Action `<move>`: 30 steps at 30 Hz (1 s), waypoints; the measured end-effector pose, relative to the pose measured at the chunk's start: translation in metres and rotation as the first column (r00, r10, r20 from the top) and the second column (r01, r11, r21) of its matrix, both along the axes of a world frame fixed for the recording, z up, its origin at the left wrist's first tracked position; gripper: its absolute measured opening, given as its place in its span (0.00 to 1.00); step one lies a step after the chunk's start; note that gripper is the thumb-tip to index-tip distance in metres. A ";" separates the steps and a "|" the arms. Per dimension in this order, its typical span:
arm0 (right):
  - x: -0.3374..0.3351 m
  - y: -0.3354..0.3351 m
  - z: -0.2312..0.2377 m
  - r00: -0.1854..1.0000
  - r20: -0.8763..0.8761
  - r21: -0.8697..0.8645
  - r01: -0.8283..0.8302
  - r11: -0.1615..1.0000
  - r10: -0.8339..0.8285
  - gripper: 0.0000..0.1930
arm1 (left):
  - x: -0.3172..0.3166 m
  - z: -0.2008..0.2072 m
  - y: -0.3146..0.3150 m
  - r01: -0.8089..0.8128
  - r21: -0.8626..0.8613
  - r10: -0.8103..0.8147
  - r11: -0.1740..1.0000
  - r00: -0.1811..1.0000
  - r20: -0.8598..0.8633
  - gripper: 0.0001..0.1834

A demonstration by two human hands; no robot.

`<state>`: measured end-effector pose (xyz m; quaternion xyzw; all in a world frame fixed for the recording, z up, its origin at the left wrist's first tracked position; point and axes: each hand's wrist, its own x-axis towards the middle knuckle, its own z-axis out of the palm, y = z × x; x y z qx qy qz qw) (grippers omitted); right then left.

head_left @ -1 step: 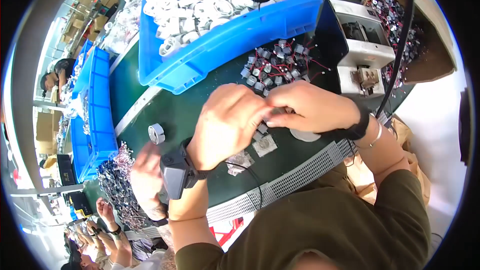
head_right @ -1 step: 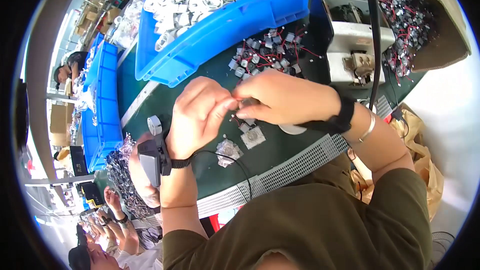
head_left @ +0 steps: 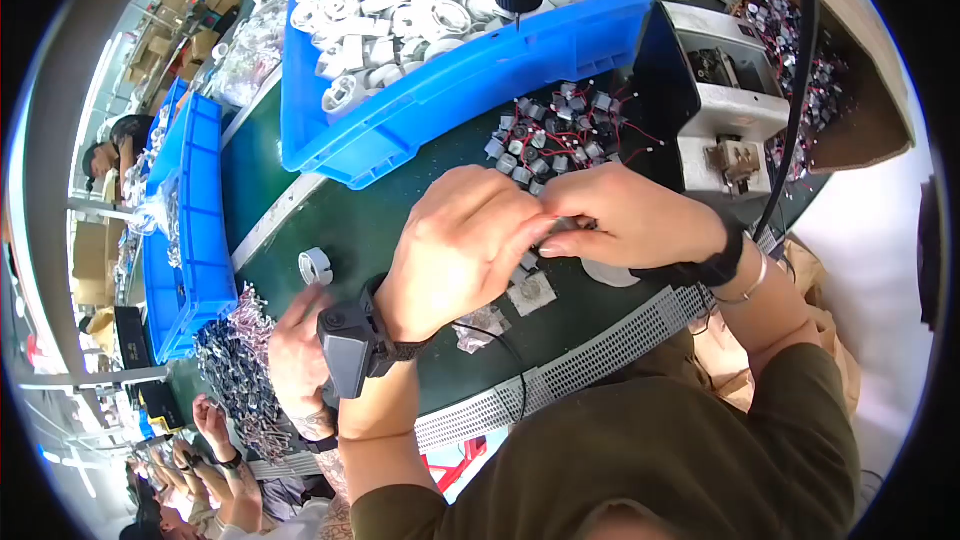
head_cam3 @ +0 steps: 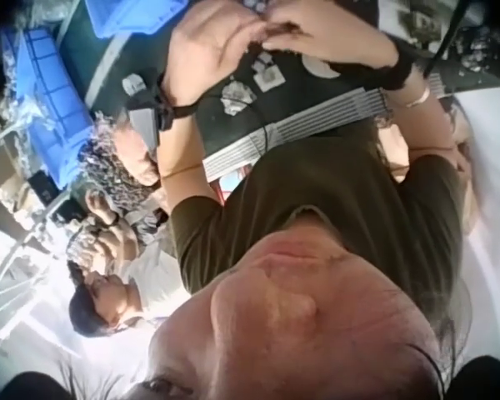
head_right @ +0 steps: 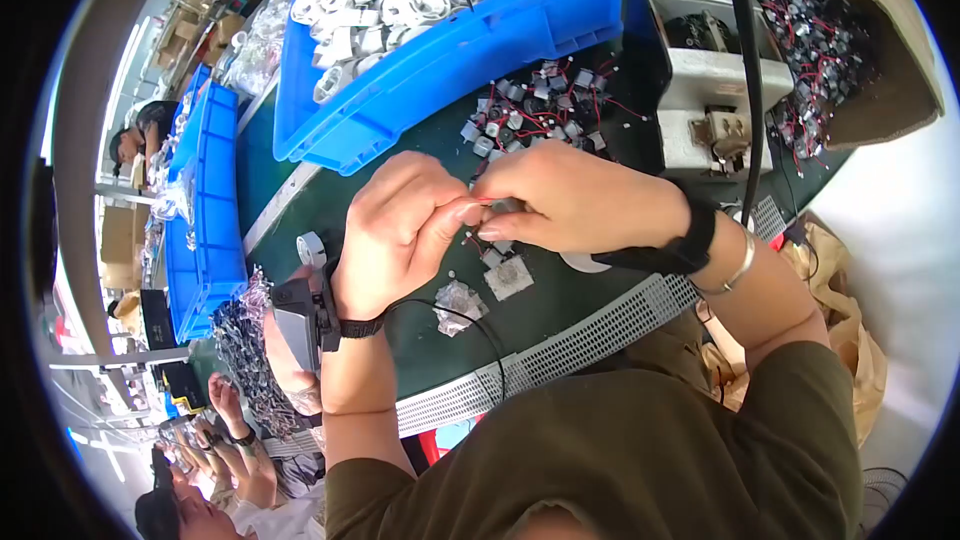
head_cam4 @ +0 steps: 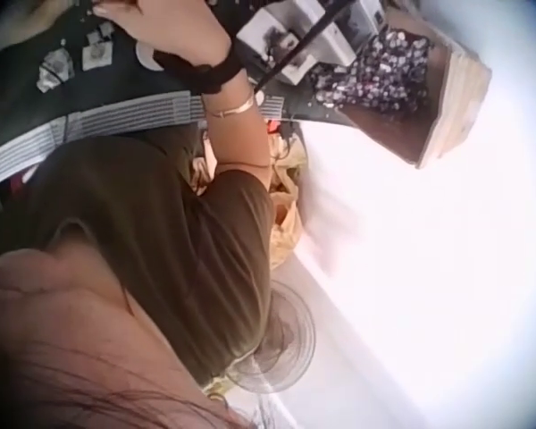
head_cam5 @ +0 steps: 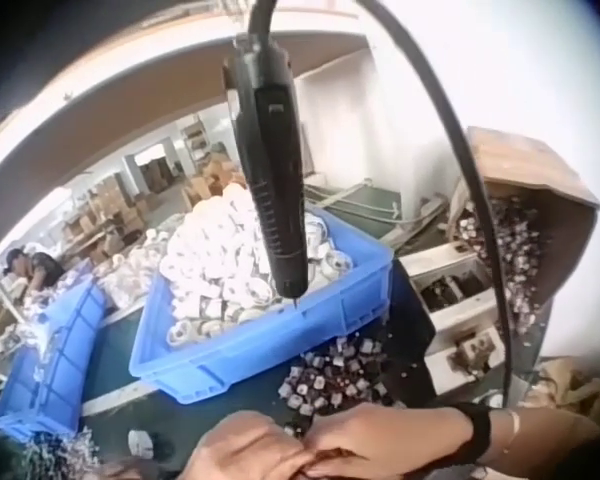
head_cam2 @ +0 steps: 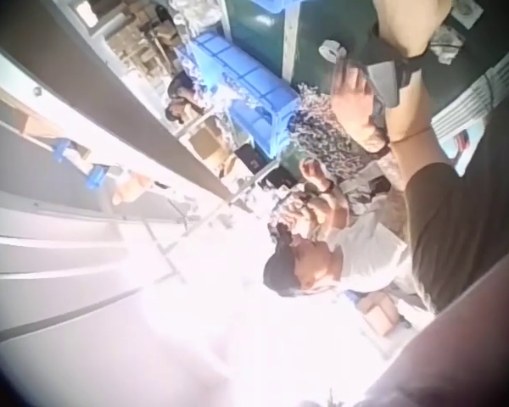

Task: The person assembles components by picking up a motor and a plastic housing, fitting the motor into the housing by hand, and driving a screw into the assembly with a power screwdriver. This process is repeated multiple times throughout the video.

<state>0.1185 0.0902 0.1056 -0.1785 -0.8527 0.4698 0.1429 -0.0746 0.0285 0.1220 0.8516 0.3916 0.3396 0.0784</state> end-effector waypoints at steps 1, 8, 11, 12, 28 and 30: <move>0.001 0.001 0.000 0.999 -0.018 0.017 0.041 0.999 -0.041 0.10 | -0.003 0.006 0.006 0.013 0.035 -0.012 0.999 1.000 -0.008 0.07; 0.016 -0.010 0.005 0.978 -0.094 -0.005 0.185 0.983 -0.184 0.15 | -0.118 0.026 0.173 -0.737 0.263 0.781 0.623 0.607 -0.149 0.17; 0.030 -0.013 0.002 0.975 -0.124 -0.189 0.157 0.969 -0.182 0.15 | -0.170 -0.012 0.251 -0.693 0.078 0.631 0.717 0.597 -0.495 0.27; 0.035 -0.013 -0.009 0.944 -0.204 -0.210 0.216 0.953 -0.259 0.17 | -0.164 -0.022 0.267 -0.716 0.070 0.628 0.695 0.556 -0.544 0.27; 0.090 -0.011 -0.051 0.570 -0.418 -0.346 0.620 0.704 -0.708 0.12 | -0.008 0.028 0.064 -0.046 -0.490 0.177 0.870 0.958 0.225 0.17; 0.070 -0.017 -0.039 0.526 -0.446 -0.375 0.625 0.685 -0.724 0.12 | 0.018 -0.008 0.033 0.083 -0.572 0.096 0.816 0.956 0.276 0.18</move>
